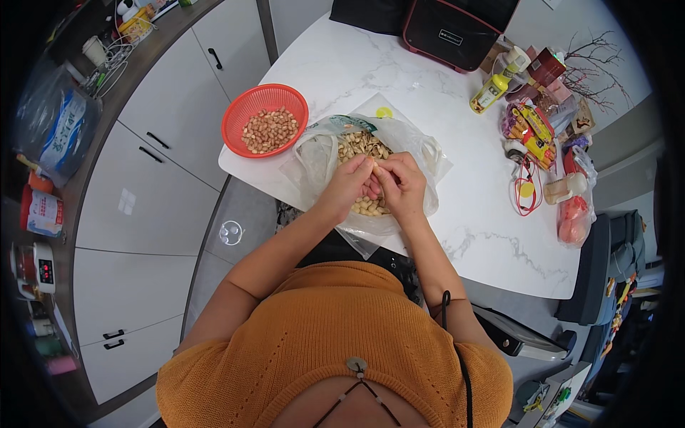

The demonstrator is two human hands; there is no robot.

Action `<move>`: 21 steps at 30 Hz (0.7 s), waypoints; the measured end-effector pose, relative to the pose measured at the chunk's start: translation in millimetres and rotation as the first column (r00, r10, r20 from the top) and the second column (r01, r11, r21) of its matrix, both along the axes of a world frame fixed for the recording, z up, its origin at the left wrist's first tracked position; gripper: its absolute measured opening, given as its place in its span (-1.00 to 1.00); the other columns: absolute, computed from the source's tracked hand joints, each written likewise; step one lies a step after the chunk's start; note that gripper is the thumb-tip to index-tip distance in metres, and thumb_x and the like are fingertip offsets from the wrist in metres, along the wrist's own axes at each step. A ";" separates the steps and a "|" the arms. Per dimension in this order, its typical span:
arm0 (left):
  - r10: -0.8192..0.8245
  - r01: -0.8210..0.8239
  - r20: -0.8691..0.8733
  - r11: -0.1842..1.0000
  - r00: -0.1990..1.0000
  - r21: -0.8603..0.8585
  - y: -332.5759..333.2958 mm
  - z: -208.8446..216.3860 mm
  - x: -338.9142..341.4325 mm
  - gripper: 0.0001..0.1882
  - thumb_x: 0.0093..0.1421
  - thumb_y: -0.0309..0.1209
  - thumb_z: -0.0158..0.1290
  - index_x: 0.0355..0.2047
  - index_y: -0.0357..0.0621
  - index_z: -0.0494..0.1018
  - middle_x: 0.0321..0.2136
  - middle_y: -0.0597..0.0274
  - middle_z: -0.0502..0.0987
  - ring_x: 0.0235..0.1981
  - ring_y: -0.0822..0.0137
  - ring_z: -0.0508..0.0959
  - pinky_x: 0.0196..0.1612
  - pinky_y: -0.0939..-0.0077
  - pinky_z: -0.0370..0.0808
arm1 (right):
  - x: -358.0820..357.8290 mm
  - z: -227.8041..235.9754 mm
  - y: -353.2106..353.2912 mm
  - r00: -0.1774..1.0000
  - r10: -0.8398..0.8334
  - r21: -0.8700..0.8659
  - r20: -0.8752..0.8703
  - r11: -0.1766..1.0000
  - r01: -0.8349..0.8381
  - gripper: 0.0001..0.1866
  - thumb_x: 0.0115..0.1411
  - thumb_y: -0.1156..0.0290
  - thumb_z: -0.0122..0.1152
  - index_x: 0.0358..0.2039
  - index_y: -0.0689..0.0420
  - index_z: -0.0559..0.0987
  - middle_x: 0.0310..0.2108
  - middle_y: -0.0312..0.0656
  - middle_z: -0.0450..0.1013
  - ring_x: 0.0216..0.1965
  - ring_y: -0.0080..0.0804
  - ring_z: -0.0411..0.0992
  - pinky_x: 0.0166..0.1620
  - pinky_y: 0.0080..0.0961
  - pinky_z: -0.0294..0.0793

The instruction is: The person peels peanuts by hand, placing the nuts into a red colander and the shells into a plastic bag on a kitchen counter.

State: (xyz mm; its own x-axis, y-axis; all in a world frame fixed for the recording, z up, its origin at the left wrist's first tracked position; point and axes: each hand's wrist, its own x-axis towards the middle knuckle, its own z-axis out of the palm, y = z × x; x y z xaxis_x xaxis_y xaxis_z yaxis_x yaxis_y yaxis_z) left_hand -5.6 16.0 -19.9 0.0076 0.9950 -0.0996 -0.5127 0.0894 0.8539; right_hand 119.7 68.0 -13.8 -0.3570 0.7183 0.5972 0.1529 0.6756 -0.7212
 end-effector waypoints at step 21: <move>0.049 -0.030 0.216 0.995 0.975 -0.090 5.0 1.9 -11.2 -0.73 0.29 -0.35 -0.28 -0.17 -0.27 0.32 -0.40 0.20 0.45 -0.43 0.42 0.47 -0.37 0.58 0.46 | -0.3 2.2 6.6 0.995 0.056 -0.134 -0.085 0.989 -0.067 -0.86 -0.01 0.60 0.18 -0.38 0.17 0.59 -0.34 -0.18 0.43 -0.38 -0.46 0.42 -0.34 -0.67 0.40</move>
State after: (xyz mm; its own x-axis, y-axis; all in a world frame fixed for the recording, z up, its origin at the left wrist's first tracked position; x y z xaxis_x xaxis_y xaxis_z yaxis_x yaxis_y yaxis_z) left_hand -16.8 20.9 -18.0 -0.0010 0.9828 -0.1849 -0.6900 0.1332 0.7115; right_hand 119.5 74.6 -11.7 -0.3578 0.7733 0.5235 0.0520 0.5762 -0.8157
